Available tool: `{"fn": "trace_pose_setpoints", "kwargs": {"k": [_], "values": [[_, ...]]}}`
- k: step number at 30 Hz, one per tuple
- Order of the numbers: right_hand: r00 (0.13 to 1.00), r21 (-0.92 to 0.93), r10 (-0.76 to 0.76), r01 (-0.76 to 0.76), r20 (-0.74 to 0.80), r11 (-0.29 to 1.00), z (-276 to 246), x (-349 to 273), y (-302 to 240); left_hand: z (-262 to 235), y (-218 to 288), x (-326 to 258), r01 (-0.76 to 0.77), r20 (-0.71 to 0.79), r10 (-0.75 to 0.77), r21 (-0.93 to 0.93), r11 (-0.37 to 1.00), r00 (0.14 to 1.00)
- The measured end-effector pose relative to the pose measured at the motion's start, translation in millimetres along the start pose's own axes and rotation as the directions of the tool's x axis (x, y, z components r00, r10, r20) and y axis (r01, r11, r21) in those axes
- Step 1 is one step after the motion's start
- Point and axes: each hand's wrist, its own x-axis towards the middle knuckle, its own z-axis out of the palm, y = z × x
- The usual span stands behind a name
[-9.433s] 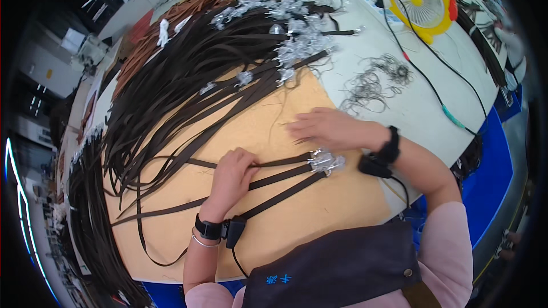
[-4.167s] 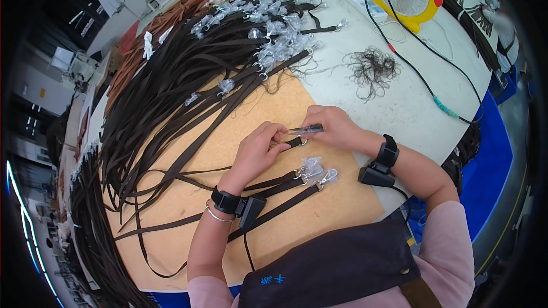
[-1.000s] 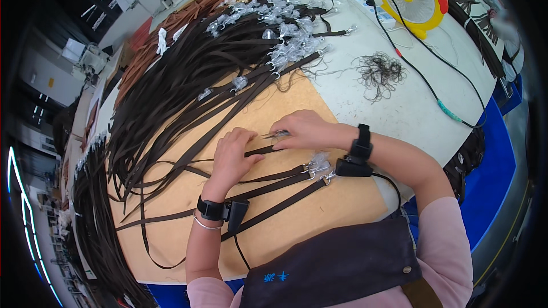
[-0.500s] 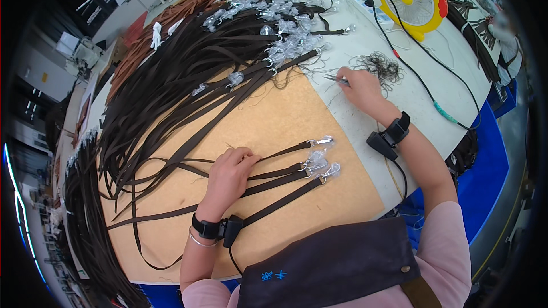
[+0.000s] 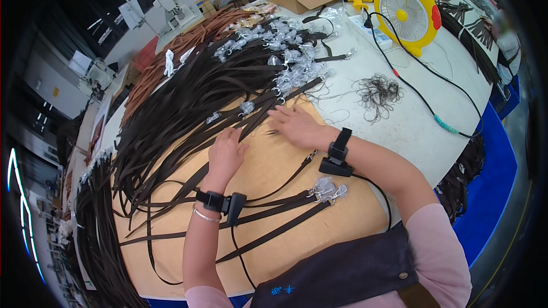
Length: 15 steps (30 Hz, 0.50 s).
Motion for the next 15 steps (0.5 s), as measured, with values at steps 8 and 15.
{"fn": "trace_pose_setpoints", "kwargs": {"k": [8,15], "values": [[0.915,-0.199,0.402,-0.4,-0.032,0.895,-67,-104,103,30,-18,7,0.133,-0.037,-0.136,-0.066,0.989,0.99],[0.959,-0.08,0.197,-0.217,-0.203,0.973,-88,-105,54,3,16,-19,0.115,-0.146,-0.192,-0.42,0.9,0.97]]}}
